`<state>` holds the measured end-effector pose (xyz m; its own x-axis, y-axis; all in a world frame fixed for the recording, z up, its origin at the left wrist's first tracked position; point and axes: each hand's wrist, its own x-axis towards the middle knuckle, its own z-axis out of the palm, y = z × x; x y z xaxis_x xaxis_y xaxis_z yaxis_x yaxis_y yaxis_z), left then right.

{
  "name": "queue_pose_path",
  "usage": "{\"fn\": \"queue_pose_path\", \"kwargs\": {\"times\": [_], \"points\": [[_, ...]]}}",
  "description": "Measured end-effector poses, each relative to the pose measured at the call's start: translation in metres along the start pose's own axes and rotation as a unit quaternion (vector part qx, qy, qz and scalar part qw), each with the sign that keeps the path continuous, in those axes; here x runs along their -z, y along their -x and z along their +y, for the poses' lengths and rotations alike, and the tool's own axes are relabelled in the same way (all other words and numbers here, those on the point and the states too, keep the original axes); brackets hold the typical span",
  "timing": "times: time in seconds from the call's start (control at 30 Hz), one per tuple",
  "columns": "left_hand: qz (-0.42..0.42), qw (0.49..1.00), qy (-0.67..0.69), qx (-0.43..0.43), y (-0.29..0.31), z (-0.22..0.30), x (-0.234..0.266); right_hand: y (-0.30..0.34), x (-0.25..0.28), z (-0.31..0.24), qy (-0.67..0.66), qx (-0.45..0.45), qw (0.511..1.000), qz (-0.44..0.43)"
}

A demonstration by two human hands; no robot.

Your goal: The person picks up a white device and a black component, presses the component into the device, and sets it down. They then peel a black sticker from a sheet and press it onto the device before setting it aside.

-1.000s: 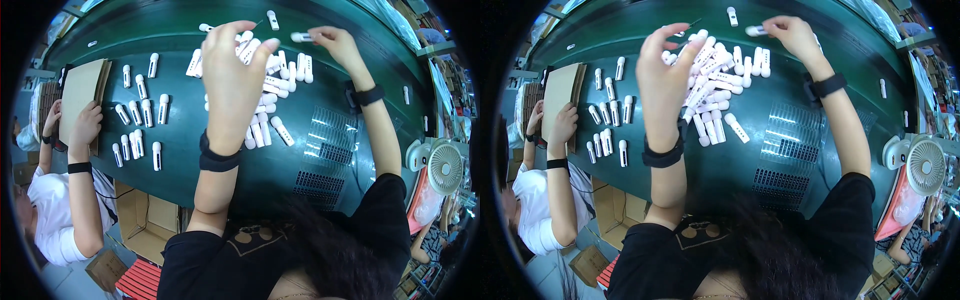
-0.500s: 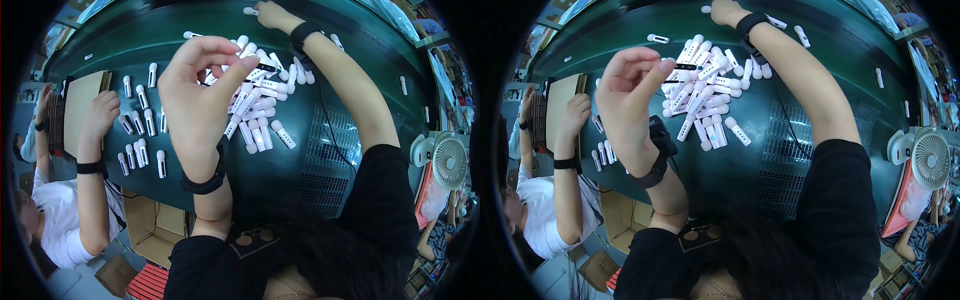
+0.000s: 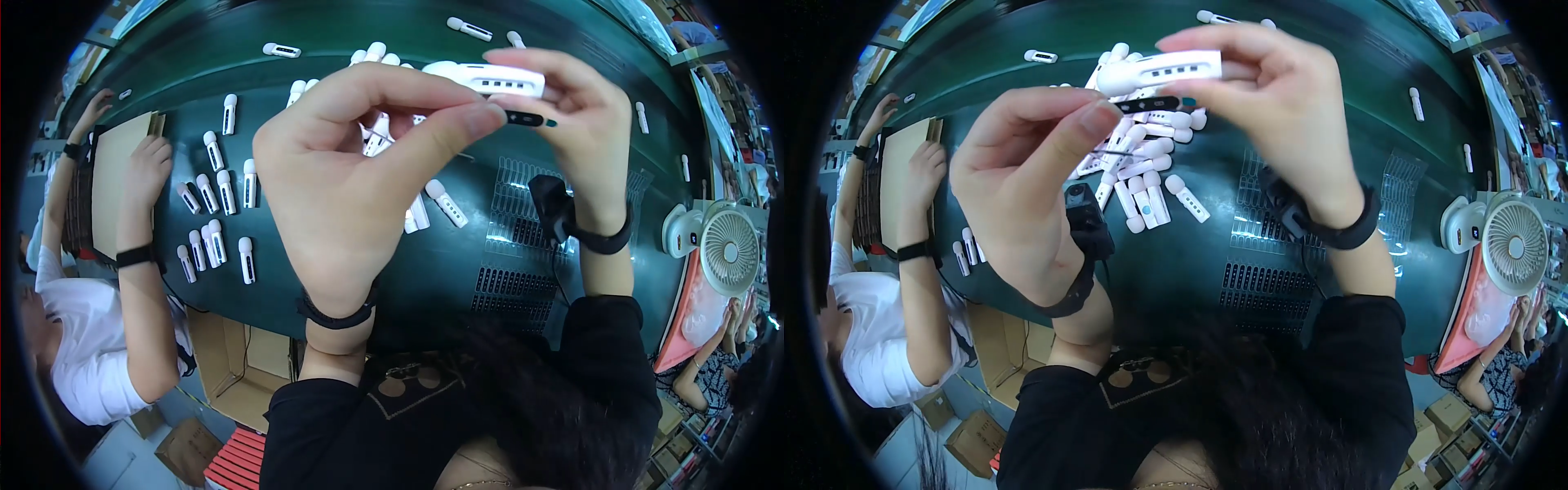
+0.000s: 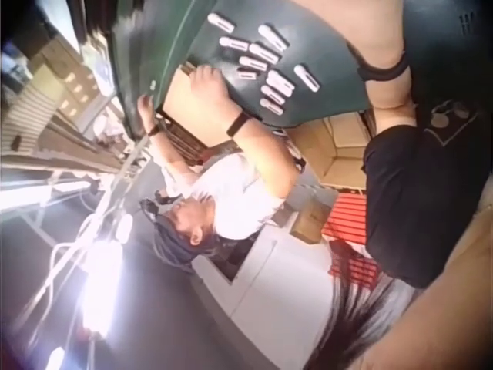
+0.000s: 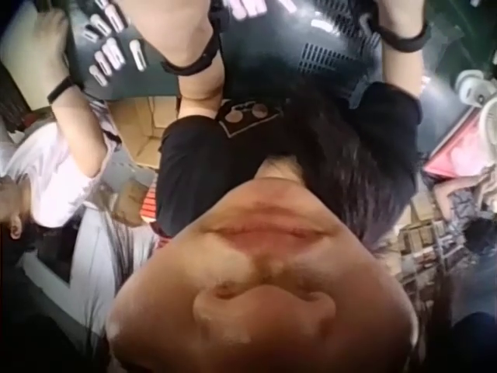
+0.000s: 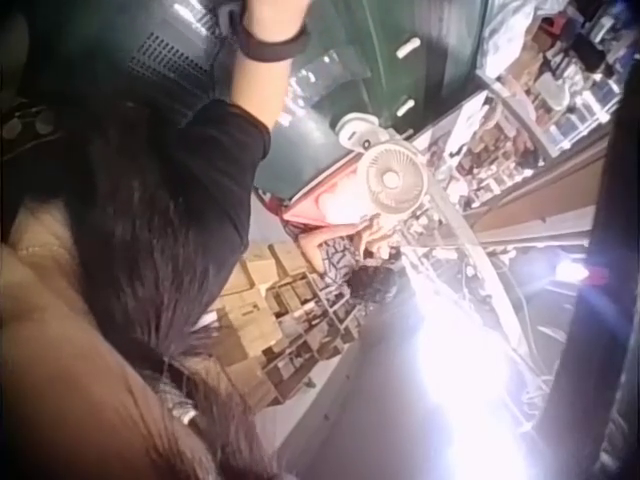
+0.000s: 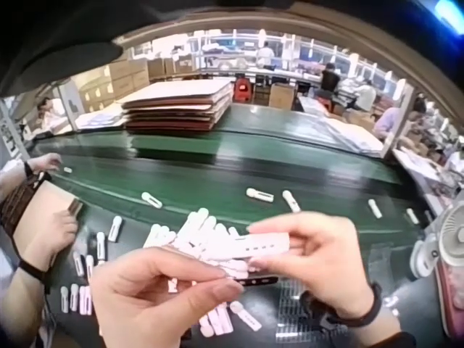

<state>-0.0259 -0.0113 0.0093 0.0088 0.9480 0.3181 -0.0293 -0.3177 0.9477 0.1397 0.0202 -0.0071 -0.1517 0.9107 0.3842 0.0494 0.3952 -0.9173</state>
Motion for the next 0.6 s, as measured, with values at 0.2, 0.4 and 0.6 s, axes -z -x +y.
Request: {"fn": "queue_pose_path", "kwargs": {"times": [0.2,0.4,0.6], "points": [[-0.03,0.999,0.038,0.024,0.002,-0.002,-0.003,0.019,0.0,-0.017,0.173,0.095,0.98,-0.028],[-0.049,0.997,0.041,0.04,-0.003,-0.003,0.001,0.018,0.002,-0.017,0.179,0.107,0.977,-0.043],[-0.046,0.998,0.01,0.046,-0.003,-0.003,0.003,0.016,-0.001,-0.018,0.178,0.109,0.977,-0.051]]}}
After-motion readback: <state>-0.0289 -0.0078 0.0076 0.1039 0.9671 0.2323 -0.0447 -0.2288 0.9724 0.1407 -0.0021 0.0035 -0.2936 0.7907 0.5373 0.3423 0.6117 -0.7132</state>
